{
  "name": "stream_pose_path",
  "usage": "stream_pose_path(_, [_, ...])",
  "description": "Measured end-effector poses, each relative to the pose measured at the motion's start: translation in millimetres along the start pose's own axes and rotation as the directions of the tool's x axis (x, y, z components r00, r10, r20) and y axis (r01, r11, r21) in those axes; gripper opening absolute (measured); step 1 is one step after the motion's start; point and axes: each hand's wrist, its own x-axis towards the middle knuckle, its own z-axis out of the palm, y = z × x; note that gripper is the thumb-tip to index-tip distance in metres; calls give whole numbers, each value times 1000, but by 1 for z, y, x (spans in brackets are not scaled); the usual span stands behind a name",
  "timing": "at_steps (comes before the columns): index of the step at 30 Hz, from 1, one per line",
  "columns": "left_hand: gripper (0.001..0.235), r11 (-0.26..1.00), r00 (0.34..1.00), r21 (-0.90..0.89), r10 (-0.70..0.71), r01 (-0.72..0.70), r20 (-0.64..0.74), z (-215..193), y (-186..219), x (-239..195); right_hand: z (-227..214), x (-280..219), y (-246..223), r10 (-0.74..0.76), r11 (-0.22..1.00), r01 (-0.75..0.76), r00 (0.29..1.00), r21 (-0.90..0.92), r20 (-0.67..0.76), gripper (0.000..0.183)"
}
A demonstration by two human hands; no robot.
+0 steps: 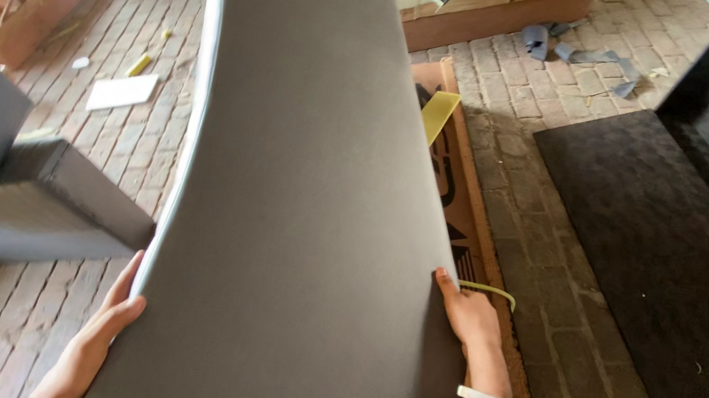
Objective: The person uses a green corded drill to screw white plastic caps into pre-drilled holes on the underside of a gray upholstered furniture piece. They repeatedly pick up caps, align them with holes, and drive screws to secure them. The person also briefly handles a gray quilted cushion and a bag of caps.
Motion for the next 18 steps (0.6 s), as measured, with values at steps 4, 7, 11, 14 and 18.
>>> stream_pose_path(4, [97, 969, 961, -181, 203, -169, 187, -32, -50, 50, -6, -29, 5, -40, 999, 43, 994, 20, -106, 89])
stream_pose_path(7, [104, 901, 839, -201, 431, -384, 331, -58, -99, 115, -1, -49, 4, 48, 997, -40, 990, 59, -130, 88])
stream_pose_path(11, [105, 917, 859, -227, 389, -327, 334, -66, -150, 155, -11, -58, -6, 119, 992, -112, 984, 54, -136, 88])
stream_pose_path(14, [104, 932, 904, -222, 340, -286, 260, -66, -169, 151, -4, -67, 0, 123, 992, -121, 980, 24, -159, 91])
stream_pose_path(18, [104, 980, 970, -181, 120, -82, 212, -80, -166, 98, 16, -110, 30, 122, 990, -117, 990, 77, -68, 102])
